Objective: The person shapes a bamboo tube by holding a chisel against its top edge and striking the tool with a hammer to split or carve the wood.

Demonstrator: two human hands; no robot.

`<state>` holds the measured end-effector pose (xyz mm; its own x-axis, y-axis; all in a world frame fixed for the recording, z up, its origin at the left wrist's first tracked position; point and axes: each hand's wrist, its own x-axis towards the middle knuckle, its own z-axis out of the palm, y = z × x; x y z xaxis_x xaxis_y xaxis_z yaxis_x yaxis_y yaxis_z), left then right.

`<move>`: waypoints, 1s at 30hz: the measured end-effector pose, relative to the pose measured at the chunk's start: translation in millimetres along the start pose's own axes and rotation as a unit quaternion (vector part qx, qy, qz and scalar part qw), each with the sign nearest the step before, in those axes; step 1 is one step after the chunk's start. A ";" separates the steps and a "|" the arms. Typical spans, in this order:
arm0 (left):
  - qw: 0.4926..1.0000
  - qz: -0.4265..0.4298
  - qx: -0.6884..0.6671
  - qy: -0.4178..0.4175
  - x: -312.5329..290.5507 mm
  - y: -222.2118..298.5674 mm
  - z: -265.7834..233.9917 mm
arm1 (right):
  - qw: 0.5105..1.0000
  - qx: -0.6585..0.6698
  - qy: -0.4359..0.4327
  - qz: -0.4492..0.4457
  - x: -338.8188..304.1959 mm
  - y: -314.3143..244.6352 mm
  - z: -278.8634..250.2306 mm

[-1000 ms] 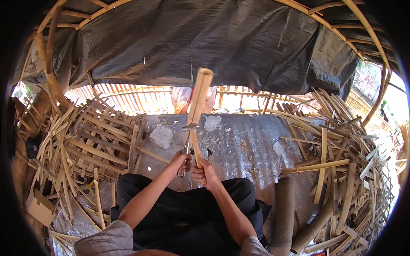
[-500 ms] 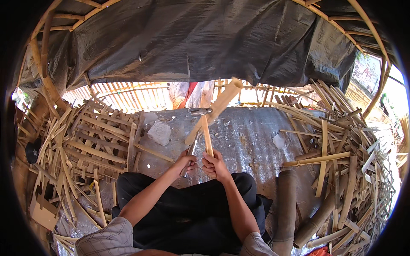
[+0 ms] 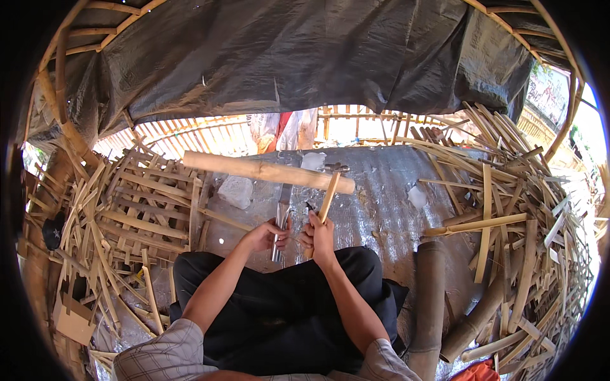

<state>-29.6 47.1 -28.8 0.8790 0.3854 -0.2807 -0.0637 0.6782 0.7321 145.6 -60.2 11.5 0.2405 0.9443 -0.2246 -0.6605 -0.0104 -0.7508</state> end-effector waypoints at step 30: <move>0.844 0.341 0.127 0.393 12.5 6.8 -10.0 | 0.975 -0.125 0.073 -0.168 -28.5 -7.8 19.7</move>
<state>-23.7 62.9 -33.6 0.0866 0.9962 0.0083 -0.2381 0.0127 0.9712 129.9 -80.6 36.0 0.5244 0.8514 -0.0127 -0.3380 0.1945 -0.9208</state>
